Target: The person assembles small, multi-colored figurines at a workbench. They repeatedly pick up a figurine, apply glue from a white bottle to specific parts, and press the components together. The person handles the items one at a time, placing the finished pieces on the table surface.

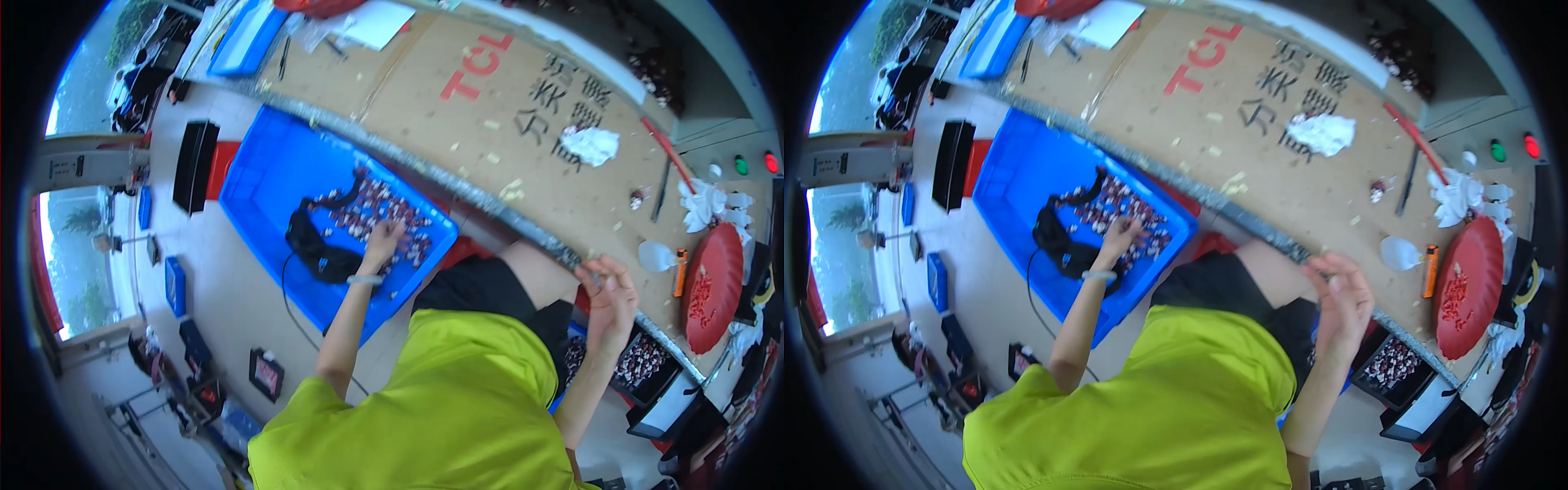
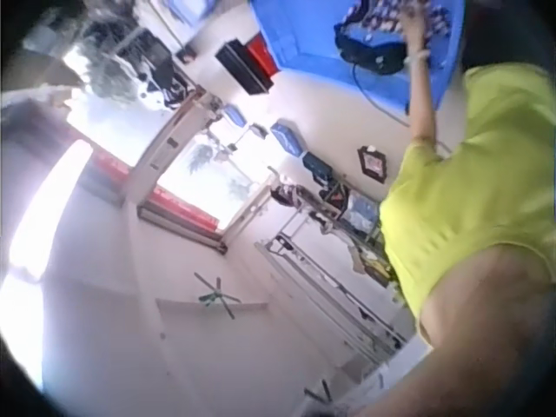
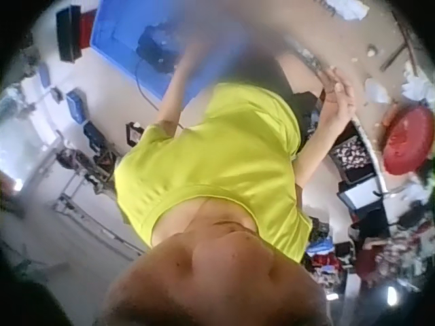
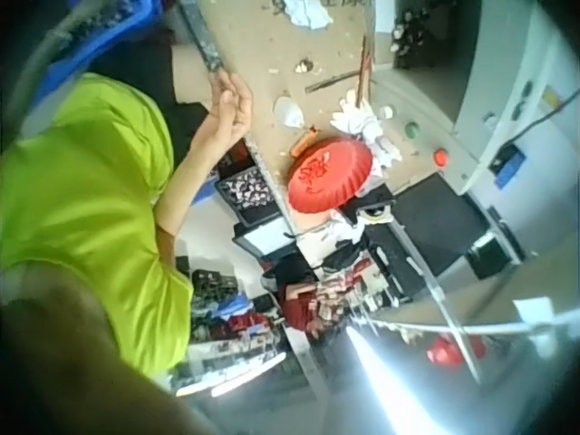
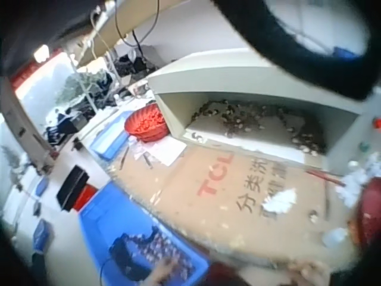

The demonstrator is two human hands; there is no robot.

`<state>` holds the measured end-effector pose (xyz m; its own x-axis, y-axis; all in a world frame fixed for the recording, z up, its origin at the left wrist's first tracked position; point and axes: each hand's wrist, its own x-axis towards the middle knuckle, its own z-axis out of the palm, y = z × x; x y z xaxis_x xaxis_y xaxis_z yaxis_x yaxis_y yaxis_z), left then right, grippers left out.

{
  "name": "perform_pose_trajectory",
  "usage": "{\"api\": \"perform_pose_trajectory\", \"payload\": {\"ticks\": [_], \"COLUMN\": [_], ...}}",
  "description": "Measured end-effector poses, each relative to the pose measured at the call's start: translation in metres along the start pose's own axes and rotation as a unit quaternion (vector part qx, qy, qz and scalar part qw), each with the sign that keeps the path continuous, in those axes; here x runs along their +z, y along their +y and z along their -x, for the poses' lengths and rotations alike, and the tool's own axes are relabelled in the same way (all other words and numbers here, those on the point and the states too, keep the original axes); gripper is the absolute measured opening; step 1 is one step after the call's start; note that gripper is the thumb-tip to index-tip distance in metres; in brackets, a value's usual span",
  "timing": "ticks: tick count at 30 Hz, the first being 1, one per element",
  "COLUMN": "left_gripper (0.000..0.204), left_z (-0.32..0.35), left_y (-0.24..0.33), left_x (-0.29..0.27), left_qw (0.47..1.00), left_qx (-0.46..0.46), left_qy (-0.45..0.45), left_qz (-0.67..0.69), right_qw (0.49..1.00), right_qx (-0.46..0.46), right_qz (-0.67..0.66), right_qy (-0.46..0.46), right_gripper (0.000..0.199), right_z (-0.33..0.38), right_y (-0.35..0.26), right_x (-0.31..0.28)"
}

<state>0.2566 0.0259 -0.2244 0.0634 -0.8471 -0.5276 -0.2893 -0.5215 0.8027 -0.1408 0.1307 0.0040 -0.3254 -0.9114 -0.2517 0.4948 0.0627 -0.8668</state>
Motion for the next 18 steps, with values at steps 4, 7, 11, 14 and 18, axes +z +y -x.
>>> {"api": "perform_pose_trajectory", "payload": {"ticks": [4, 7, 11, 14, 18], "left_gripper": [0.037, 0.016, 0.019, 0.028, 0.026], "left_z": [0.015, 0.038, 0.011, -0.058, -0.142], "left_y": [0.080, 0.205, 0.322, 0.382, 0.442], "left_x": [-0.030, -0.023, 0.060, 0.138, 0.239], "left_qw": [0.909, 0.975, 0.899, 0.838, 0.739], "left_qx": [0.124, 0.195, 0.426, 0.513, 0.611], "left_qy": [0.043, -0.017, 0.002, -0.043, 0.034], "left_qz": [-0.396, -0.103, -0.097, -0.181, -0.282], "right_qw": [0.999, 0.999, 1.000, 0.999, 0.998], "right_qx": [-0.008, 0.011, 0.014, 0.033, 0.009], "right_qz": [-0.021, -0.017, -0.012, -0.007, 0.058], "right_qy": [0.036, 0.029, 0.025, 0.020, 0.027], "right_gripper": [0.027, 0.025, 0.027, 0.023, 0.026], "right_z": [-0.001, 0.002, 0.003, 0.007, 0.014], "right_y": [0.001, -0.003, 0.006, 0.002, -0.004], "right_x": [0.001, 0.004, 0.004, 0.005, 0.000]}}
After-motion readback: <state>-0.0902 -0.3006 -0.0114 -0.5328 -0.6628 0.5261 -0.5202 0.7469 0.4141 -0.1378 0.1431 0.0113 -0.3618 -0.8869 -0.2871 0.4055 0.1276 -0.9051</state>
